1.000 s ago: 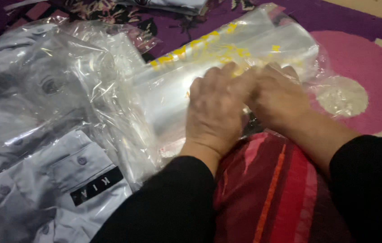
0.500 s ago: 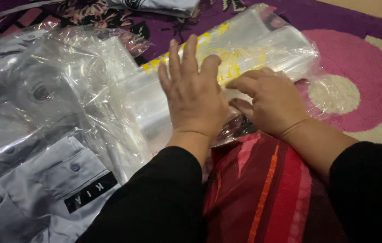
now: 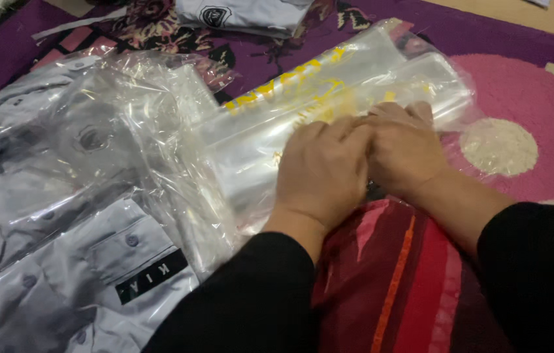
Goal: The person places folded shirts into clear plastic bags, smooths the air out of the bags, and seals them.
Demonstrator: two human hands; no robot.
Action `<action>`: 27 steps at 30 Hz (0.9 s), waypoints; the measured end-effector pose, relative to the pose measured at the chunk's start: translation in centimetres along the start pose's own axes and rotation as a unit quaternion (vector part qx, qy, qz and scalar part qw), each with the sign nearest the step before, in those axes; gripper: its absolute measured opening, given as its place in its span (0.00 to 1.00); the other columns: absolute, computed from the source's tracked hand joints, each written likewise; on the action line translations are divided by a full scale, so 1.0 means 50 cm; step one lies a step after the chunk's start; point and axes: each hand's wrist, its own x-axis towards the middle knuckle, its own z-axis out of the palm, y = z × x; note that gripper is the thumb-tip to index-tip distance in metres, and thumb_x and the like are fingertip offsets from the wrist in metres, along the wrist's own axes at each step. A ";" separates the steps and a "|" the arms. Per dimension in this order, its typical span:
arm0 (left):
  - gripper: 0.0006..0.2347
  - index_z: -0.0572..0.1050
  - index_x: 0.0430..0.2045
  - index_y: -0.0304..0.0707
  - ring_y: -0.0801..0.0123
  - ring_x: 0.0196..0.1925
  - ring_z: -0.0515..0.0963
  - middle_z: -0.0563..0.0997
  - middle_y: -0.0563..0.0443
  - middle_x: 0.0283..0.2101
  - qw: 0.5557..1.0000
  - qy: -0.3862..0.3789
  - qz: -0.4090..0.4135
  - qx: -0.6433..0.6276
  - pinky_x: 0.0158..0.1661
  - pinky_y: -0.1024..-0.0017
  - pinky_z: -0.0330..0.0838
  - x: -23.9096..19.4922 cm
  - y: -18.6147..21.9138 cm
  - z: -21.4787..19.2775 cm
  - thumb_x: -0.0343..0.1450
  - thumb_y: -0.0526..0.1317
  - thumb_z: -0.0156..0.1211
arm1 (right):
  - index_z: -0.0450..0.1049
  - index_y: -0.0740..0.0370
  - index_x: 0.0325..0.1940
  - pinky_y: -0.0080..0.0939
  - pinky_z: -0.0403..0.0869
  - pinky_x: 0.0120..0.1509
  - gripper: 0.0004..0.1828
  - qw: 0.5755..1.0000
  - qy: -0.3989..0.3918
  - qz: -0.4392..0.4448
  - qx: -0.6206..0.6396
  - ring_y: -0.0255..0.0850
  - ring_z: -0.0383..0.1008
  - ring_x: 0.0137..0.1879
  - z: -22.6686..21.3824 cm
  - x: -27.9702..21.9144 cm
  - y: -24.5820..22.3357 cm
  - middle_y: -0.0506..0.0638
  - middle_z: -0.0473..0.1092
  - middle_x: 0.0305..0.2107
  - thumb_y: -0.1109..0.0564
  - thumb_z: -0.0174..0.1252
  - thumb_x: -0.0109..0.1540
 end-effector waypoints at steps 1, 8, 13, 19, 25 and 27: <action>0.09 0.78 0.39 0.52 0.48 0.48 0.73 0.78 0.49 0.50 0.989 -0.108 -0.090 0.041 0.49 0.43 0.61 -0.003 -0.013 0.008 0.69 0.44 0.52 | 0.71 0.30 0.29 0.47 0.60 0.55 0.04 0.991 0.129 -0.036 -0.030 0.36 0.69 0.52 0.035 0.004 0.017 0.31 0.71 0.32 0.43 0.56 0.59; 0.19 0.74 0.58 0.63 0.49 0.78 0.53 0.63 0.54 0.74 0.882 -0.408 -0.225 0.077 0.69 0.31 0.43 0.040 -0.020 -0.059 0.73 0.51 0.43 | 0.73 0.33 0.53 0.51 0.59 0.69 0.16 0.989 0.140 -0.048 0.002 0.36 0.71 0.62 0.021 -0.008 0.001 0.33 0.74 0.52 0.35 0.51 0.64; 0.26 0.67 0.66 0.51 0.38 0.80 0.40 0.51 0.46 0.78 0.861 -0.434 -0.246 0.102 0.68 0.26 0.34 0.020 -0.006 -0.088 0.71 0.52 0.57 | 0.72 0.26 0.61 0.57 0.52 0.76 0.21 0.996 0.072 -0.048 0.034 0.39 0.63 0.75 0.036 -0.006 0.008 0.35 0.70 0.64 0.31 0.52 0.64; 0.23 0.71 0.62 0.54 0.39 0.79 0.42 0.53 0.47 0.77 0.875 -0.402 -0.242 0.122 0.69 0.29 0.35 0.008 -0.012 -0.067 0.70 0.49 0.59 | 0.76 0.26 0.54 0.55 0.57 0.73 0.14 0.984 0.156 -0.080 0.042 0.39 0.69 0.70 0.052 -0.010 0.016 0.35 0.74 0.58 0.34 0.53 0.66; 0.19 0.76 0.55 0.55 0.41 0.79 0.46 0.60 0.49 0.74 0.900 -0.340 -0.241 0.125 0.70 0.31 0.36 0.010 -0.006 -0.069 0.70 0.49 0.59 | 0.78 0.26 0.38 0.46 0.65 0.65 0.04 0.956 0.257 -0.092 0.111 0.36 0.75 0.60 0.020 -0.005 0.024 0.28 0.77 0.44 0.43 0.65 0.60; 0.17 0.78 0.53 0.56 0.42 0.79 0.47 0.62 0.51 0.73 0.905 -0.329 -0.240 0.122 0.70 0.32 0.36 0.009 -0.005 -0.066 0.70 0.50 0.59 | 0.78 0.29 0.37 0.46 0.66 0.64 0.05 0.953 0.266 -0.064 0.128 0.36 0.76 0.57 -0.001 -0.006 0.009 0.29 0.76 0.40 0.43 0.67 0.59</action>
